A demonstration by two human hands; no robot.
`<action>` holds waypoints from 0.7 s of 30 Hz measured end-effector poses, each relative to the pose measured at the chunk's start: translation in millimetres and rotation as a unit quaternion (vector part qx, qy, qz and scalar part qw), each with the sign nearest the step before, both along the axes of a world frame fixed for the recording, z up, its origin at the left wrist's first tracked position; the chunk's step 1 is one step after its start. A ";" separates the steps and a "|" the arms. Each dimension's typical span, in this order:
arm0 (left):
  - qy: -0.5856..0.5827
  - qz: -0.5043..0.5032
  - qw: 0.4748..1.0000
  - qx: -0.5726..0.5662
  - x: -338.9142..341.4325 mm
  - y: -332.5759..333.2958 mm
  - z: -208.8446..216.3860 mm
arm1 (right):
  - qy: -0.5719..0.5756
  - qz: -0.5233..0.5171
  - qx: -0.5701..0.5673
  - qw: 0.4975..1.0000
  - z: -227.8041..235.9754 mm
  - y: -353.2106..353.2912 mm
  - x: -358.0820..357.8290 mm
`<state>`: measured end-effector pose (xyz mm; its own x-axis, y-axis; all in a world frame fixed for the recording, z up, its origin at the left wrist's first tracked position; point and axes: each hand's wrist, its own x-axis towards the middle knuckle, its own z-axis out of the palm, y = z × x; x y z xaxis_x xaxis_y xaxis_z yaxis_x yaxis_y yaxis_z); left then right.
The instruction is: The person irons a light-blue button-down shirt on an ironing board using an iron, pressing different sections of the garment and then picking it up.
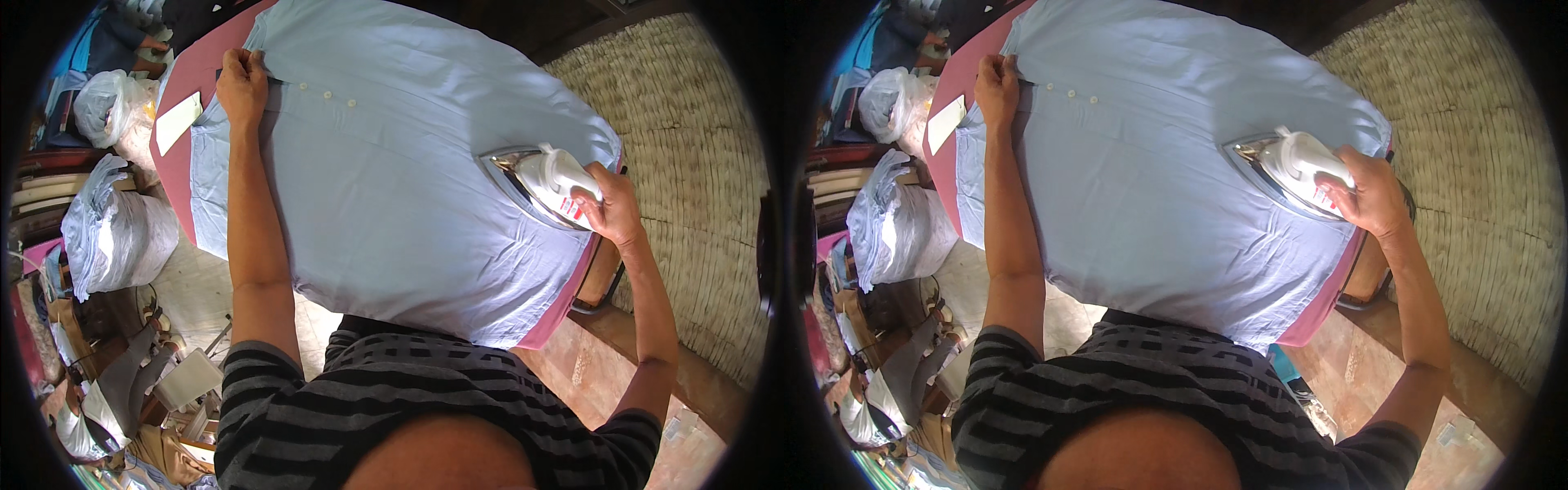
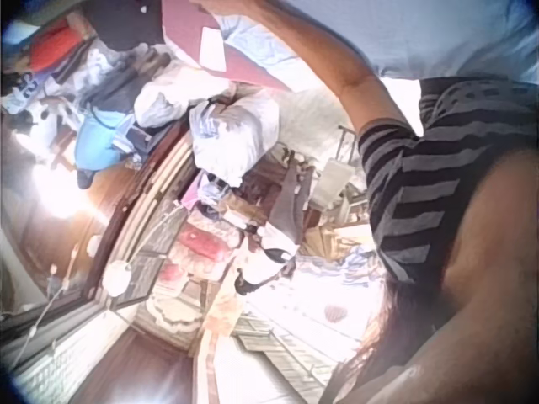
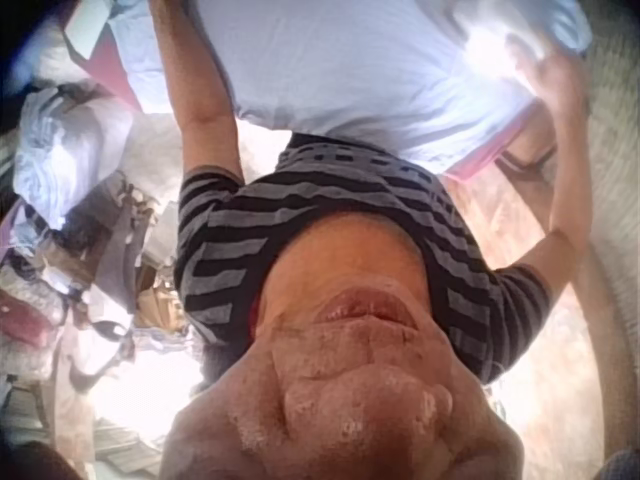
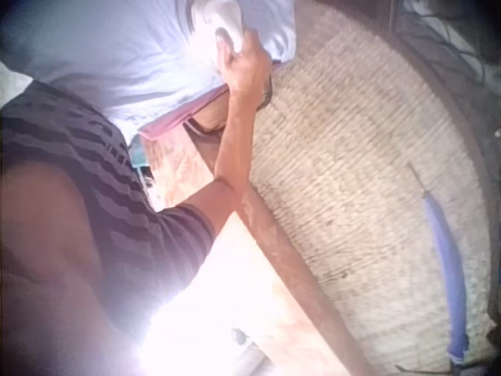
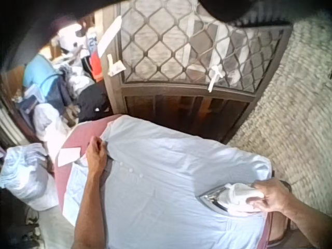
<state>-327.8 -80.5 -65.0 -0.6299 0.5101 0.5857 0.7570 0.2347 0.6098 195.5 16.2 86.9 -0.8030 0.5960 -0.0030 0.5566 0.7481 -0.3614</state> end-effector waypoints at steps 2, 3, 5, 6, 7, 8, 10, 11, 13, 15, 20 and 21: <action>-0.020 -0.010 1.000 0.008 -3.3 -1.3 -1.3 | -0.004 -0.004 0.000 1.000 2.0 -1.5 -23.4; -0.032 -0.017 0.999 0.022 -3.1 -1.0 -1.9 | -0.006 -0.003 0.002 1.000 4.0 -2.3 -35.5; -0.046 -0.032 0.997 0.051 -2.3 -0.5 -3.4 | 0.007 0.014 0.002 1.000 3.4 -2.3 -57.8; -0.046 -0.038 0.996 0.066 -3.8 0.2 -4.3 | 0.007 0.015 0.007 1.000 2.0 -1.6 -68.7; -0.047 -0.044 0.995 0.081 -5.2 -0.3 -5.2 | 0.008 0.016 0.011 1.000 0.5 -0.9 -79.3; -0.055 -0.043 0.994 0.082 -5.8 -1.7 -6.7 | 0.008 0.017 0.015 1.000 -0.9 -0.8 -90.7; -0.072 -0.044 0.993 0.083 -1.7 -0.4 -5.0 | 0.005 0.012 0.015 1.000 -1.3 1.1 -114.4; -0.070 -0.036 0.994 0.070 0.1 -0.9 -3.9 | 0.003 0.016 0.018 1.000 -2.7 3.6 -124.3; -0.068 -0.029 0.995 0.073 1.6 -0.6 -2.5 | 0.002 0.012 0.016 1.000 0.0 3.4 -146.8; -0.075 -0.023 0.994 0.071 3.1 -0.9 -0.7 | 0.004 0.018 0.018 1.000 -2.0 5.2 -165.0; -0.083 -0.013 0.995 0.056 5.9 -2.8 4.0 | 0.025 0.038 0.021 0.999 -4.2 8.4 -206.0; -0.087 -0.012 0.995 0.057 5.9 -2.9 3.9 | 0.032 0.043 0.032 0.998 -7.5 9.1 -212.5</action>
<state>-321.8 -83.4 -61.1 -0.7144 0.4632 0.5244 0.6430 0.1390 0.7531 -17.0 25.3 79.4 -0.8484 0.5225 0.0854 0.4669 0.8145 -0.3444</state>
